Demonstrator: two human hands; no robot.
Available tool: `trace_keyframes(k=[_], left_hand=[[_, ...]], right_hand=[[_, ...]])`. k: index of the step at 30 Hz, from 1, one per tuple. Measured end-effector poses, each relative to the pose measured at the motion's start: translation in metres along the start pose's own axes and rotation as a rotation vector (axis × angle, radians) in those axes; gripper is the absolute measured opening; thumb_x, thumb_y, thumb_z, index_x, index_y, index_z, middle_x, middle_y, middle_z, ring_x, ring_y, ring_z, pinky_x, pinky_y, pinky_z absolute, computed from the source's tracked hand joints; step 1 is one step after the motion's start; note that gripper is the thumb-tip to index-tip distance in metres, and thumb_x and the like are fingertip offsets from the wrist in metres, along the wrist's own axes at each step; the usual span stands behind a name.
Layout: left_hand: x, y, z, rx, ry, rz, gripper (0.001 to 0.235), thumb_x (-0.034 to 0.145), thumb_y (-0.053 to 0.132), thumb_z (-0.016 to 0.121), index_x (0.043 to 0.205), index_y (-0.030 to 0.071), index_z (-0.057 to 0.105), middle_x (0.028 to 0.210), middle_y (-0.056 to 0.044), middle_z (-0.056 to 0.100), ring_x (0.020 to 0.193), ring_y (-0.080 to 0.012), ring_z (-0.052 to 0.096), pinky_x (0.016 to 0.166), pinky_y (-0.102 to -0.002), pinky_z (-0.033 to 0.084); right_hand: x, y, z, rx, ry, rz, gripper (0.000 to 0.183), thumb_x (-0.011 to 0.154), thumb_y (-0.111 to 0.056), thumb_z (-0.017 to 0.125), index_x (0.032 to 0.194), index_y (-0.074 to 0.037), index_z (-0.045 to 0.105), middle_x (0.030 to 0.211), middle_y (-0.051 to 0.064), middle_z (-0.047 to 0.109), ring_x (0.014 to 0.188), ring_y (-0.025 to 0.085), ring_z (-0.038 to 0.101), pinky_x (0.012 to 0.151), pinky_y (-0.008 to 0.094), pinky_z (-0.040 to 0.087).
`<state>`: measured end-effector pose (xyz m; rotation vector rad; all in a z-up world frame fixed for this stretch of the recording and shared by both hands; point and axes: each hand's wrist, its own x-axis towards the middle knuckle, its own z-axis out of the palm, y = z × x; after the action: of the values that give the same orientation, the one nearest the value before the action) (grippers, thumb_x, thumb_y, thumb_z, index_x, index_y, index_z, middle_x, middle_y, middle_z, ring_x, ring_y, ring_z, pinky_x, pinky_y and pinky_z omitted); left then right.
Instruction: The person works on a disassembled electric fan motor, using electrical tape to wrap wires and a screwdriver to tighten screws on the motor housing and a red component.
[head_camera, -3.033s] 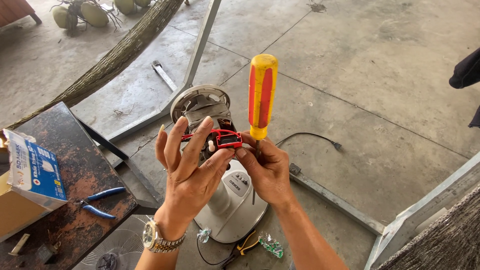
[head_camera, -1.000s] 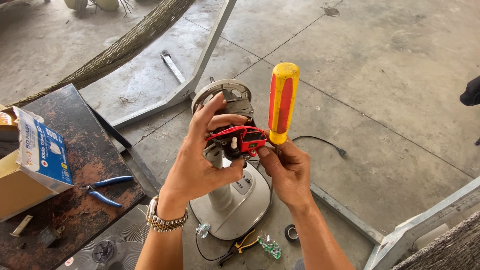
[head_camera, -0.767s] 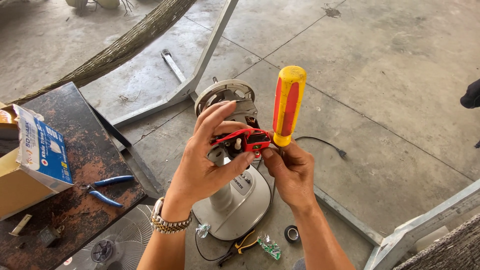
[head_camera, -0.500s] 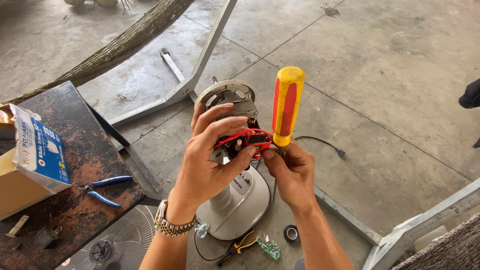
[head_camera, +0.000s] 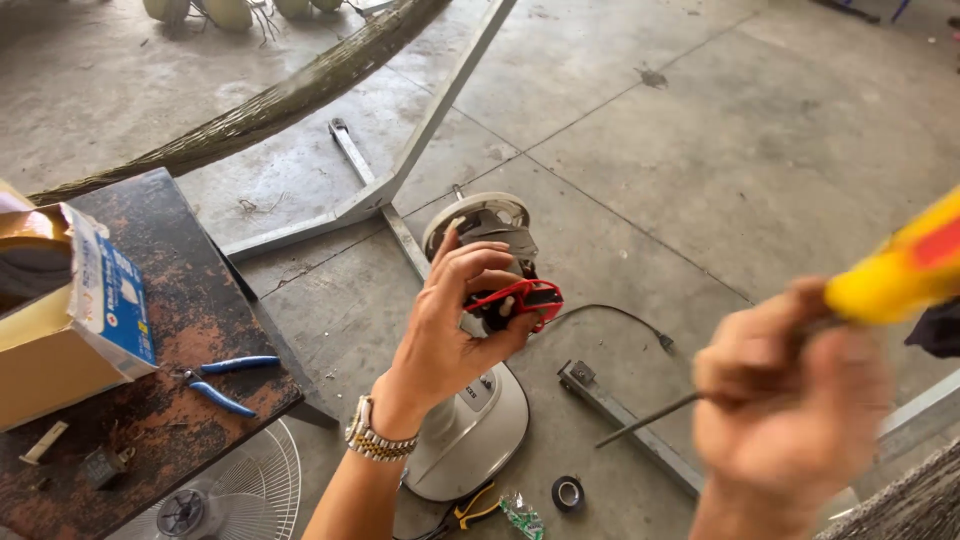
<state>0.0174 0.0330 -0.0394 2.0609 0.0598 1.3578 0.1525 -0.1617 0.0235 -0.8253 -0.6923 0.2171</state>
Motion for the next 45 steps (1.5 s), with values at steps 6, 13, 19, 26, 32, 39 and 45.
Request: trace_keyframes(k=[6,13,19,26,32,39,45], left_hand=[[-0.001,-0.002,0.004,-0.010,-0.010,0.024,0.047,0.087,0.011,0.082,0.125,0.006,0.055,0.119,-0.008,0.068,0.125,-0.0259,0.065,0.129,-0.058,0.026],[0.002,0.002,0.003,-0.021,-0.008,0.025,0.038,0.088,0.011,0.079,0.118,0.005,0.058,0.113,-0.007,0.069,0.123,-0.0265,0.064,0.128,-0.060,0.026],[0.003,0.003,0.005,-0.025,0.005,0.033,0.040,0.086,0.009,0.079,0.118,0.004,0.054,0.105,-0.005,0.072,0.120,-0.0267,0.065,0.128,-0.062,0.026],[0.000,0.002,0.008,-0.025,0.034,0.021,0.047,0.086,0.012,0.079,0.122,0.005,0.050,0.105,-0.003,0.072,0.119,-0.0234,0.067,0.129,-0.059,0.026],[-0.001,-0.002,0.010,-0.020,0.045,0.028,0.052,0.086,0.014,0.080,0.125,0.006,0.047,0.107,-0.006,0.078,0.124,-0.0244,0.064,0.128,-0.059,0.027],[-0.003,-0.006,0.011,-0.025,0.024,0.016,0.057,0.084,0.014,0.081,0.128,0.006,0.045,0.107,-0.004,0.076,0.125,-0.0226,0.063,0.128,-0.059,0.024],[-0.002,-0.005,0.011,-0.017,0.032,0.021,0.056,0.085,0.013,0.081,0.127,0.007,0.045,0.105,-0.003,0.075,0.125,-0.0232,0.064,0.128,-0.059,0.026]], right_hand=[[0.053,-0.046,0.012,-0.164,-0.023,-0.122,0.018,0.105,-0.026,0.051,0.092,-0.018,0.041,0.095,-0.008,0.031,0.067,0.007,0.017,0.054,0.022,0.013],[0.089,-0.052,0.077,-0.188,-0.154,-0.216,0.017,0.100,-0.035,0.056,0.098,-0.021,0.046,0.091,-0.008,0.035,0.065,0.006,0.019,0.051,0.024,0.014],[0.085,-0.053,0.126,-0.115,-0.072,-0.227,0.036,0.084,-0.047,0.069,0.084,-0.017,0.049,0.087,-0.004,0.047,0.058,0.009,0.033,0.045,0.025,0.021],[0.083,-0.044,0.136,-0.118,-0.077,-0.256,0.041,0.083,-0.050,0.072,0.083,-0.015,0.050,0.082,-0.001,0.049,0.054,0.009,0.037,0.042,0.025,0.026],[0.088,-0.039,0.127,-0.131,-0.047,-0.164,0.045,0.088,-0.047,0.069,0.121,-0.016,0.063,0.085,-0.006,0.047,0.058,0.008,0.032,0.044,0.024,0.019],[0.090,-0.035,0.129,-0.107,-0.072,-0.191,0.038,0.087,-0.049,0.071,0.105,-0.018,0.058,0.086,-0.003,0.047,0.055,0.009,0.032,0.043,0.025,0.019],[0.088,-0.036,0.132,-0.126,-0.067,-0.215,0.038,0.087,-0.049,0.072,0.105,-0.018,0.058,0.085,-0.003,0.045,0.055,0.009,0.033,0.044,0.025,0.020]])
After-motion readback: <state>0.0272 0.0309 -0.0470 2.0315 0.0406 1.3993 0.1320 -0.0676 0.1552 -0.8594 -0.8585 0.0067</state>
